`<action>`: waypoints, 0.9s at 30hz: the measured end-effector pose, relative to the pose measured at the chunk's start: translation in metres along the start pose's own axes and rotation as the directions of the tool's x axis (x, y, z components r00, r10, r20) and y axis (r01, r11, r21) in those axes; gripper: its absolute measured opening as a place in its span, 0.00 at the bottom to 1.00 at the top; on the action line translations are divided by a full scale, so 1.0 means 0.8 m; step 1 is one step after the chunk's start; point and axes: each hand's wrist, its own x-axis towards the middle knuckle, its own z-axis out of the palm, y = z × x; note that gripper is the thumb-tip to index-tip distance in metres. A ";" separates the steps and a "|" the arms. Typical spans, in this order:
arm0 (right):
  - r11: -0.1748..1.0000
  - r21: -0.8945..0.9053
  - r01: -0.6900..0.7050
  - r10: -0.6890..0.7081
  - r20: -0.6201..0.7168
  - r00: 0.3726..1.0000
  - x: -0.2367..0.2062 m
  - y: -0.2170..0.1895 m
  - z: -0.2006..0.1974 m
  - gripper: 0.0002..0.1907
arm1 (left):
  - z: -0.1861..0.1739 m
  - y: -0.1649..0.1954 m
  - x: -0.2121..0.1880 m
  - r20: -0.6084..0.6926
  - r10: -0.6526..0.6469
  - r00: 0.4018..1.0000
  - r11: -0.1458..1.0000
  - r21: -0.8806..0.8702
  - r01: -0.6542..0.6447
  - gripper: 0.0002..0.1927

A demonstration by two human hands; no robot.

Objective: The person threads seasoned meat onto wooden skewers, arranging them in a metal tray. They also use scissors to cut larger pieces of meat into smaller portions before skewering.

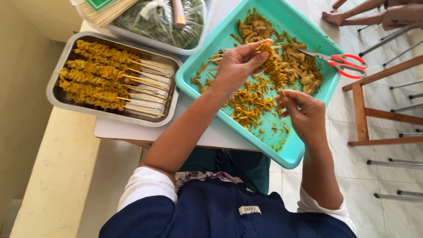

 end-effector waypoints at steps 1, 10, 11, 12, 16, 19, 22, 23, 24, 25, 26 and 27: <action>0.996 -0.049 0.075 -0.076 -0.033 0.997 0.000 -0.001 0.001 0.08 | 0.000 -0.004 0.001 0.006 0.021 1.000 1.000 0.006 -0.022 0.17; 0.639 -0.662 0.393 -0.412 0.137 0.901 0.022 -0.086 -0.005 0.09 | -0.007 0.000 -0.003 -0.080 0.364 0.928 0.699 0.682 -0.215 0.29; 0.599 -0.690 0.406 -0.427 0.154 0.891 0.026 -0.097 0.001 0.09 | -0.006 0.005 -0.005 -0.144 0.265 0.953 0.682 0.727 -0.080 0.34; 0.558 -0.718 0.416 -0.440 0.169 0.882 0.030 -0.108 0.005 0.09 | -0.005 0.010 -0.008 -0.181 0.298 0.937 0.800 0.583 -0.142 0.35; 0.574 -0.705 0.416 -0.420 0.183 0.889 0.046 -0.144 0.046 0.08 | -0.006 0.023 -0.020 -0.299 0.386 0.873 0.922 0.086 -0.378 0.37; 0.564 -0.719 0.406 -0.401 0.191 0.896 0.066 -0.177 0.091 0.09 | -0.008 0.026 -0.015 -0.422 0.392 0.817 0.885 -0.071 -0.461 0.37; 0.486 -0.669 0.563 -0.485 0.329 0.810 0.083 -0.216 0.144 0.05 | -0.011 0.024 -0.007 -0.480 0.256 0.839 0.897 -0.206 -0.392 0.35; 0.555 -0.582 0.594 -0.441 0.400 0.804 0.089 -0.226 0.167 0.09 | -0.012 0.022 -0.008 -0.478 0.197 0.856 0.905 -0.248 -0.346 0.35; 0.623 -0.490 0.610 -0.400 0.471 0.787 0.094 -0.235 0.189 0.13 | -0.012 0.019 -0.010 -0.470 0.158 0.869 0.910 -0.272 -0.312 0.34; 0.639 -0.486 0.597 -0.338 0.520 0.785 0.095 -0.238 0.217 0.12 | -0.010 0.015 -0.014 -0.457 0.124 0.881 0.915 -0.290 -0.280 0.34; 0.654 -0.483 0.581 -0.275 0.565 0.778 0.095 -0.238 0.246 0.10 | -0.011 0.016 -0.016 -0.444 0.110 0.889 0.917 -0.300 -0.263 0.34; 0.675 -0.516 0.528 -0.179 0.579 0.795 0.094 -0.237 0.272 0.10 | -0.009 0.015 -0.018 -0.437 0.105 0.893 0.917 -0.305 -0.257 0.33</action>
